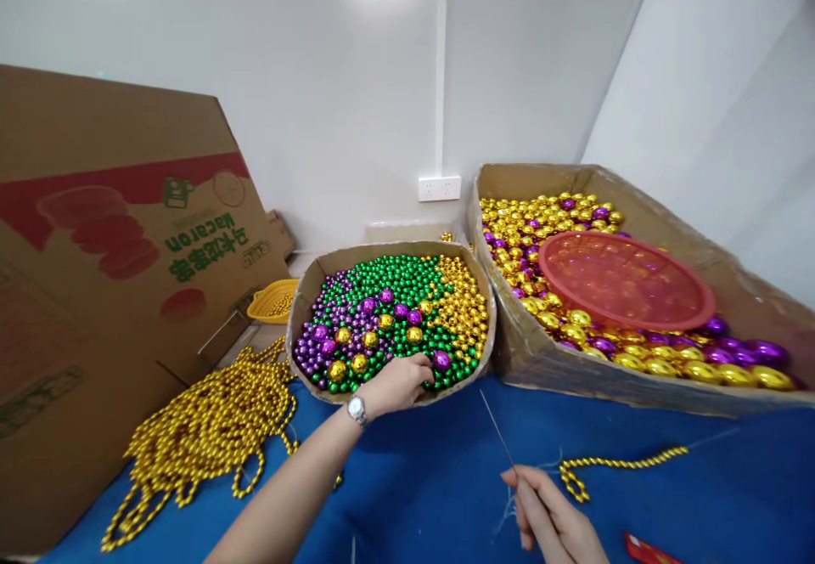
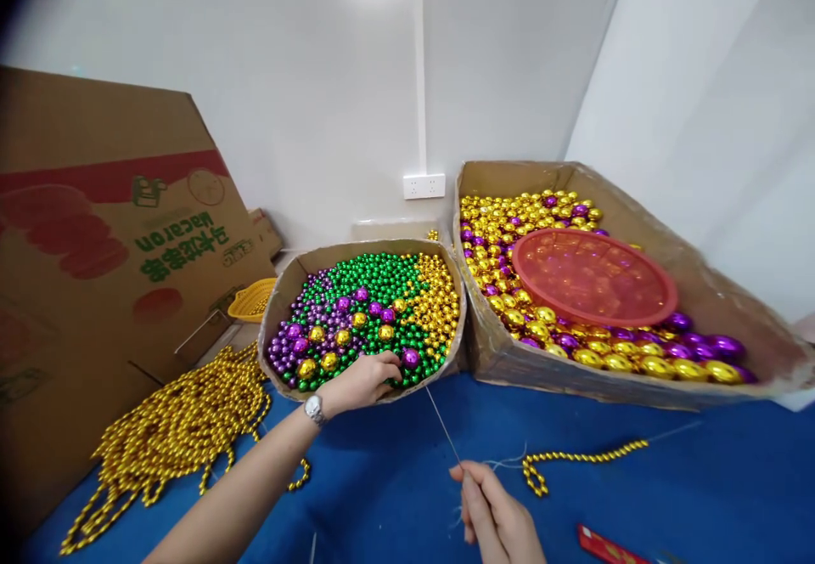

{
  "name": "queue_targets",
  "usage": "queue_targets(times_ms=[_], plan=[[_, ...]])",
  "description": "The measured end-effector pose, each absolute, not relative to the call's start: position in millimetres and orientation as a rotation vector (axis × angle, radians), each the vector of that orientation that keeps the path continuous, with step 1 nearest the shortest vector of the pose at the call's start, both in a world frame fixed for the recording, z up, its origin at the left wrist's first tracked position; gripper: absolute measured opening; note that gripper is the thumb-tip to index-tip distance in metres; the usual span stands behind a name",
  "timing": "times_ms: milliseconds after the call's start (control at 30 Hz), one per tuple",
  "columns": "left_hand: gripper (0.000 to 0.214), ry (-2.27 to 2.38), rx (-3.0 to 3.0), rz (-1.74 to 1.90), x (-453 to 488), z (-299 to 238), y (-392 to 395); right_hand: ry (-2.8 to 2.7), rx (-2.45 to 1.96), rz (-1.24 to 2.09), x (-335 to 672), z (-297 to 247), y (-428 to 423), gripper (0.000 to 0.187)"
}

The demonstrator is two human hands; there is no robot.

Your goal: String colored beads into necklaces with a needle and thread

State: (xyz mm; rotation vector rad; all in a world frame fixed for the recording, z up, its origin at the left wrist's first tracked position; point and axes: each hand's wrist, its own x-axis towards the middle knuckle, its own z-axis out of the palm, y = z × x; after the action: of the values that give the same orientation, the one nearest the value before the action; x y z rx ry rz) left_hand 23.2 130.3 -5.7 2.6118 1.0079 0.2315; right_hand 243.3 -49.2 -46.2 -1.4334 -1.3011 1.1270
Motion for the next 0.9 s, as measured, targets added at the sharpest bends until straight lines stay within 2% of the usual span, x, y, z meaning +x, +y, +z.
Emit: queue_targets(times_ms=[100,233,367,633,900], plan=[[0.024,1.036,2.346,0.496,19.4,-6.9,123.0,-1.401,-1.423,1.049,243.2,-50.8,-48.3,0.033],[0.018,0.961,1.421,0.937,22.1,-8.0,100.4,-1.612,-1.367,0.802,241.4,-55.0,-44.9,0.026],[0.019,0.736,0.904,1.05,27.0,-4.0,78.1,-1.763,-1.289,0.513,237.0,-50.1,-38.9,0.022],[0.018,0.81,0.879,1.113,29.2,-4.2,67.9,-1.877,-1.219,0.242,234.5,-47.6,-33.7,0.024],[0.016,0.935,1.355,1.16,24.8,-5.6,65.1,-1.913,-1.218,0.163,239.2,-54.0,-37.2,0.023]])
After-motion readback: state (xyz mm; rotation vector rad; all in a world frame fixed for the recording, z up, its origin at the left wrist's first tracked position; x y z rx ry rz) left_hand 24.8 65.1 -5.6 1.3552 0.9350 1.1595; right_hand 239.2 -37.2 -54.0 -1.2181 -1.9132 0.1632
